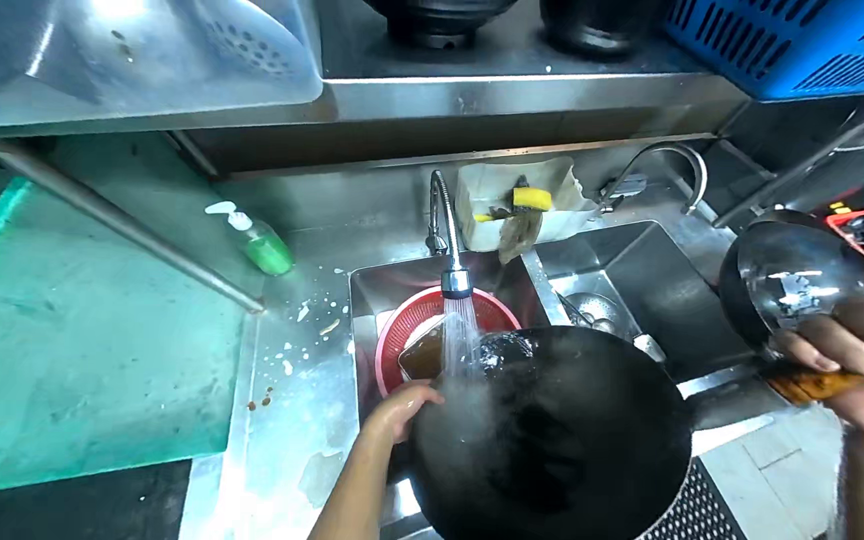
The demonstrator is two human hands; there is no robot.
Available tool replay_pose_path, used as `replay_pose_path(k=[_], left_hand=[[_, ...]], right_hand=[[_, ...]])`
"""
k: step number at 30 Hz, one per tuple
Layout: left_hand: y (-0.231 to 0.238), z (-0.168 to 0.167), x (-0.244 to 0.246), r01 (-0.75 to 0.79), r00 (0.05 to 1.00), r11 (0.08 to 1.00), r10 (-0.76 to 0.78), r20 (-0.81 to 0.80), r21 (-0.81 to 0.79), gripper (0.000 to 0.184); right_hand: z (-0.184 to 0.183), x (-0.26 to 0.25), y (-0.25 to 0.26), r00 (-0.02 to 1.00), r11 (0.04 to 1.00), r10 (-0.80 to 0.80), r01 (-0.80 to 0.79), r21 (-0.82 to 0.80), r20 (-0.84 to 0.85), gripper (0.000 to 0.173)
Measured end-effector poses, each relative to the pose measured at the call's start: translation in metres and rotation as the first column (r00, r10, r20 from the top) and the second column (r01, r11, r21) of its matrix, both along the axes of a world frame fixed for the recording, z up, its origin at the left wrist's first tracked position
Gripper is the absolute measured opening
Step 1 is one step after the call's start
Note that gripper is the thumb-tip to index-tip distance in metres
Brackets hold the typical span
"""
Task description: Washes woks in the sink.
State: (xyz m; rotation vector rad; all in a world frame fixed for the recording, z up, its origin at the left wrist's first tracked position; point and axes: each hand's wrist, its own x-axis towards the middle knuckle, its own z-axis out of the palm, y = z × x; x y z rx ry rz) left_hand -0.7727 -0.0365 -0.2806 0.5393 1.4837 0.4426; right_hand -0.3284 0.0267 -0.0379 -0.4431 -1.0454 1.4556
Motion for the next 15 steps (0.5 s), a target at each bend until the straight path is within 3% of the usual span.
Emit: replay_pose_path(k=[3, 8, 12, 15], left_hand=[[0.006, 0.000, 0.002, 0.112, 0.991, 0.993, -0.110, -0.080, 0.021, 0.048], [-0.027, 0.050, -0.028, -0.020, 0.985, 1.000, 0.017, -0.174, -0.017, 0.051], [-0.060, 0.115, -0.055, -0.013, 0.943, 0.997, 0.038, -0.331, 0.078, 0.024], [-0.090, 0.157, -0.065, 0.025, 0.872, 0.987, 0.055, -0.486, 0.156, 0.018]], right_hand=[[-0.013, -0.004, 0.007, 0.989, 0.982, -0.136, 0.143, -0.123, 0.063, 0.027], [-0.074, -0.005, 0.022, 0.896, 0.782, -0.401, 0.443, -0.439, 0.189, 0.042], [-0.141, -0.028, 0.026, 0.849, 0.581, -0.488, 0.490, -0.649, 0.204, 0.041], [-0.181, -0.063, 0.029, 0.843, 0.464, -0.499, 0.456, -0.760, 0.202, 0.032]])
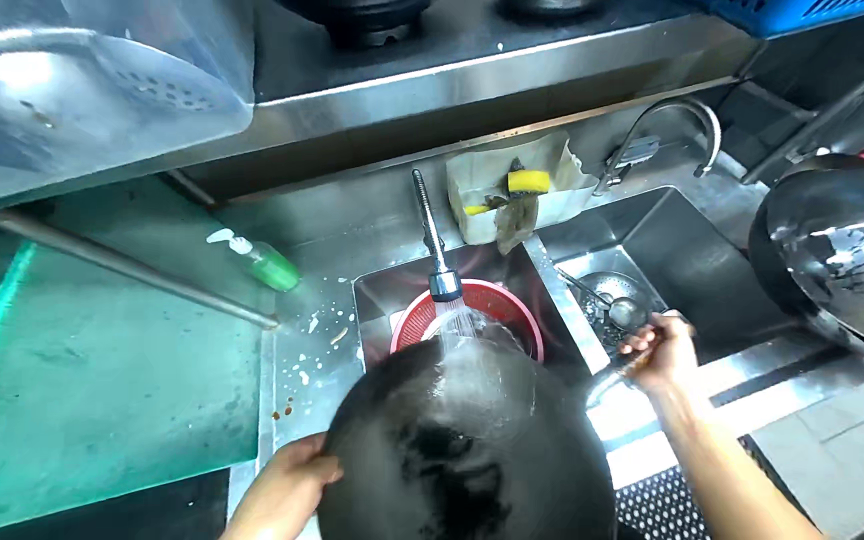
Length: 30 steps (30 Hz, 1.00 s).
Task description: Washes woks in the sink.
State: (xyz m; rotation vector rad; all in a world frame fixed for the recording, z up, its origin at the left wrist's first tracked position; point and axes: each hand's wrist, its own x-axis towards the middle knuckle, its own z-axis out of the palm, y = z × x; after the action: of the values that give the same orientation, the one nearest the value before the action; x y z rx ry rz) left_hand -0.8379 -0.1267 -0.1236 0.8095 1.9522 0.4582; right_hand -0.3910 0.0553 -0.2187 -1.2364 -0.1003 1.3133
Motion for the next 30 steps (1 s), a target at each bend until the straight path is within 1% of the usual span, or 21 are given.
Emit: replay_pose_path(k=[3, 7, 9, 12, 14, 16, 18, 21, 24, 26, 28, 30], left_hand=[[-0.024, 0.020, -0.009, -0.003, 0.984, 0.997, 0.017, -0.179, 0.081, 0.018], [-0.035, 0.023, -0.010, -0.060, 0.937, 0.973, 0.132, -0.322, 0.223, 0.022], [-0.028, 0.016, -0.007, -0.069, 0.908, 0.952, 0.184, -0.377, 0.298, 0.027], [-0.006, 0.006, -0.006, -0.066, 0.852, 0.930, 0.241, -0.464, 0.361, 0.032], [0.012, 0.009, -0.003, -0.029, 0.805, 0.919, 0.255, -0.536, 0.393, 0.031], [0.029, 0.012, -0.001, 0.033, 0.771, 0.886, 0.272, -0.575, 0.463, 0.033], [0.043, 0.010, -0.004, 0.089, 0.755, 0.849, 0.284, -0.591, 0.521, 0.034], [0.054, 0.000, -0.010, 0.190, 0.733, 0.804, 0.266, -0.627, 0.563, 0.036], [0.060, -0.025, -0.016, 0.235, 0.723, 0.739, 0.301, -0.622, 0.631, 0.039], [0.064, -0.050, -0.020, 0.196, 0.742, 0.695, 0.357, -0.568, 0.692, 0.039], [0.069, -0.077, -0.016, 0.113, 0.768, 0.656, 0.418, -0.485, 0.746, 0.039], [0.072, -0.105, -0.006, 0.026, 0.795, 0.624, 0.461, -0.395, 0.781, 0.040]], right_hand=[[-0.016, -0.045, 0.011, 0.997, 0.997, 0.011, -0.017, -0.079, -0.079, 0.028], [-0.030, -0.093, 0.046, 0.986, 0.994, 0.060, -0.074, -0.083, -0.158, 0.026], [-0.037, -0.107, 0.061, 0.977, 0.996, 0.033, -0.051, -0.078, -0.210, 0.027], [-0.039, -0.115, 0.072, 0.968, 0.995, -0.031, 0.007, -0.098, -0.249, 0.023], [-0.047, -0.113, 0.070, 0.958, 0.987, -0.096, 0.057, -0.149, -0.270, 0.021], [-0.058, -0.112, 0.061, 0.945, 0.980, -0.151, 0.105, -0.169, -0.289, 0.022], [-0.065, -0.113, 0.048, 0.930, 0.975, -0.192, 0.146, -0.166, -0.312, 0.025], [-0.075, -0.118, 0.036, 0.897, 0.963, -0.250, 0.193, -0.185, -0.364, 0.031], [-0.087, -0.111, 0.040, 0.858, 0.965, -0.258, 0.205, -0.166, -0.443, 0.032], [-0.083, -0.102, 0.049, 0.851, 0.977, -0.213, 0.197, -0.086, -0.479, 0.035], [-0.069, -0.093, 0.061, 0.881, 0.977, -0.187, 0.212, 0.010, -0.435, 0.042], [-0.053, -0.082, 0.070, 0.912, 0.970, -0.187, 0.231, 0.080, -0.364, 0.042]])
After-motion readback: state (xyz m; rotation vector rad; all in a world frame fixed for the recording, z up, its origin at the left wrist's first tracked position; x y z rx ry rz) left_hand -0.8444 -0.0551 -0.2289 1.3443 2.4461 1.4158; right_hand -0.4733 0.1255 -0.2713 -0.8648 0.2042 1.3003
